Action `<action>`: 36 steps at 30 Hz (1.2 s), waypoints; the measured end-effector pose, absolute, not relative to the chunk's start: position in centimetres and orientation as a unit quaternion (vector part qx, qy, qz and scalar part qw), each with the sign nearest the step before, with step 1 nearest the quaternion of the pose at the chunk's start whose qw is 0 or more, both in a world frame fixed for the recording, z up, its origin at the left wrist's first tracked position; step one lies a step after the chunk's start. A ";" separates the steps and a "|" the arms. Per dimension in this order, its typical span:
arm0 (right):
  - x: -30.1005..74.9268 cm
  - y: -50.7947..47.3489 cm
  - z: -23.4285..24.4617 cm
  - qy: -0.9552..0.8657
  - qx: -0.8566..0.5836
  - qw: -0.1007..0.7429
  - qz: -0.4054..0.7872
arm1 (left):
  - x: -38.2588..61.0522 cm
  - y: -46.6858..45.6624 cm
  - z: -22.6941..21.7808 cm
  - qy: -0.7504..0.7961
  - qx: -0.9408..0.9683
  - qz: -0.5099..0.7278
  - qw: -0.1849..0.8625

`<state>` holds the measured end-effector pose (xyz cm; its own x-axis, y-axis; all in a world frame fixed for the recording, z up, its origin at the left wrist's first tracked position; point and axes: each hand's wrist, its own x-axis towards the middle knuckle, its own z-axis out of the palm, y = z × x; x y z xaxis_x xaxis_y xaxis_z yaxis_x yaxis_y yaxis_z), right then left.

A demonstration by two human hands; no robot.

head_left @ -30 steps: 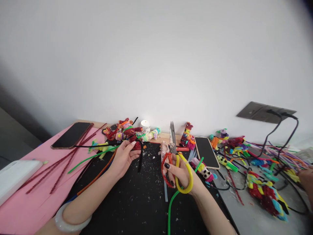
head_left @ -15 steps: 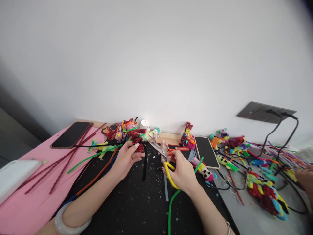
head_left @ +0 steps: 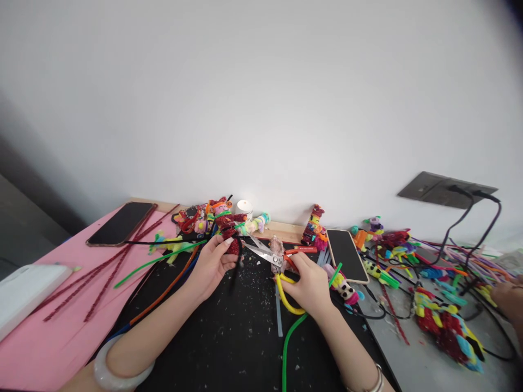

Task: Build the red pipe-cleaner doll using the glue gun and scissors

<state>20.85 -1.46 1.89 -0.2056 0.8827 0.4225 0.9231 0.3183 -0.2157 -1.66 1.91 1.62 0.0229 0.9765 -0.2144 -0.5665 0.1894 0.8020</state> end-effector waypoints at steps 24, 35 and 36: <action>21.3 -0.6 0.4 -0.774 -0.553 0.281 -0.130 | -1.4 1.2 1.4 0.382 0.365 0.493 0.691; 21.7 -0.5 0.2 -0.772 -0.552 0.275 -0.157 | -1.6 1.4 1.3 0.381 0.376 0.471 0.701; 21.7 -0.5 0.2 -0.771 -0.551 0.276 -0.159 | -1.6 1.4 1.2 0.379 0.375 0.471 0.703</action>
<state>21.72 -0.45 0.24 -0.2407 0.7619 0.6013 0.9379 0.3421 -0.0580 -1.64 1.41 1.23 0.2701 0.9461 -0.1788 -0.3775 0.2749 0.8843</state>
